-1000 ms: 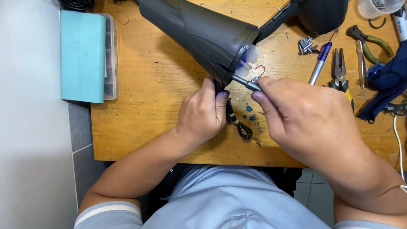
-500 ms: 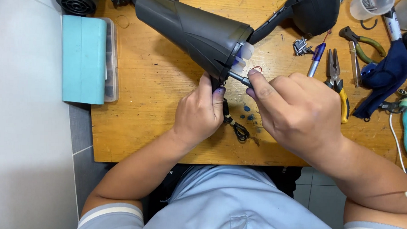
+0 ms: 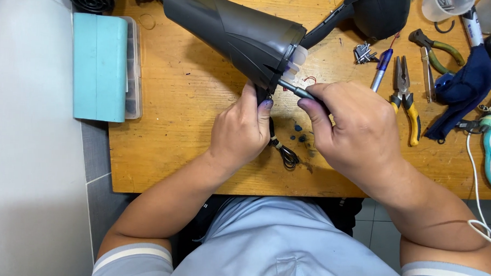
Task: Disassembling a hair dryer to remove and inspect internal components like the fan and motor assembly.
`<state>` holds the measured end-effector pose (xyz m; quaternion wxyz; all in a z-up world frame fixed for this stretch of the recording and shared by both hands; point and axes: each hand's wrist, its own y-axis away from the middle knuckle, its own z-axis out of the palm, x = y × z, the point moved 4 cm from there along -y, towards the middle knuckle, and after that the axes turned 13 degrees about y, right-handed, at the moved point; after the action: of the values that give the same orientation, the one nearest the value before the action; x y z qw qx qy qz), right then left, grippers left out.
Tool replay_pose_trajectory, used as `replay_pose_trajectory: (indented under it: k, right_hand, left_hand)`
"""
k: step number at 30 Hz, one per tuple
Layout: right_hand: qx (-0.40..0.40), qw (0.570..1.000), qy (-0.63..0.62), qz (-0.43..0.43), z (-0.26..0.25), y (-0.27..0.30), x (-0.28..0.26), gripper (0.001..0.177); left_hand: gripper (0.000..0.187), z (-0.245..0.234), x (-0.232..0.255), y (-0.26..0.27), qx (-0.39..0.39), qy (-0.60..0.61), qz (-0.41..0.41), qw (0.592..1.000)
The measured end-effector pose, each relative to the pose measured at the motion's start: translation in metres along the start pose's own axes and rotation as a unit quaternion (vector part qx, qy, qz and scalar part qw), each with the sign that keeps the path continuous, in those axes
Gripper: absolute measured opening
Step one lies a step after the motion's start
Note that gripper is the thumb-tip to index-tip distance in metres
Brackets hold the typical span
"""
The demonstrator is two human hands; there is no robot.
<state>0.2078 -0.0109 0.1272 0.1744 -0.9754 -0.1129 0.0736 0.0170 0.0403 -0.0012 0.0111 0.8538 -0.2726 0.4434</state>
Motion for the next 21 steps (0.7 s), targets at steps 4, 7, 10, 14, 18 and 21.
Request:
replay_pose_trajectory:
  k: [4,7,10,14,18,21]
  right_hand:
    - [0.014,1.0,0.012,0.005,0.001,0.002,-0.001,0.01]
    - [0.019,1.0,0.003,0.017,0.0,0.002,-0.001,0.014]
    - [-0.084,0.989,-0.043,0.111,0.01,0.004,0.007,0.029]
    - [-0.055,0.995,-0.046,0.068,0.014,0.007,0.01,0.012]
    - [-0.011,0.997,-0.06,0.048,0.01,0.003,0.006,0.012]
    - [0.0,0.995,-0.068,0.066,0.012,0.005,0.008,0.01]
  left_hand:
    - [0.05,-0.002,0.002,-0.001,0.005,-0.004,0.008,1.0]
    - [0.051,-0.004,0.003,-0.003,0.007,-0.015,-0.001,1.0]
    - [0.049,-0.005,0.006,-0.005,-0.005,0.01,-0.017,1.0]
    - [0.052,-0.002,0.004,-0.004,-0.001,-0.002,-0.017,1.0]
    - [0.051,-0.002,0.003,-0.003,0.009,-0.016,-0.004,1.0]
    - [0.047,-0.006,0.009,-0.005,0.012,-0.011,0.017,1.0]
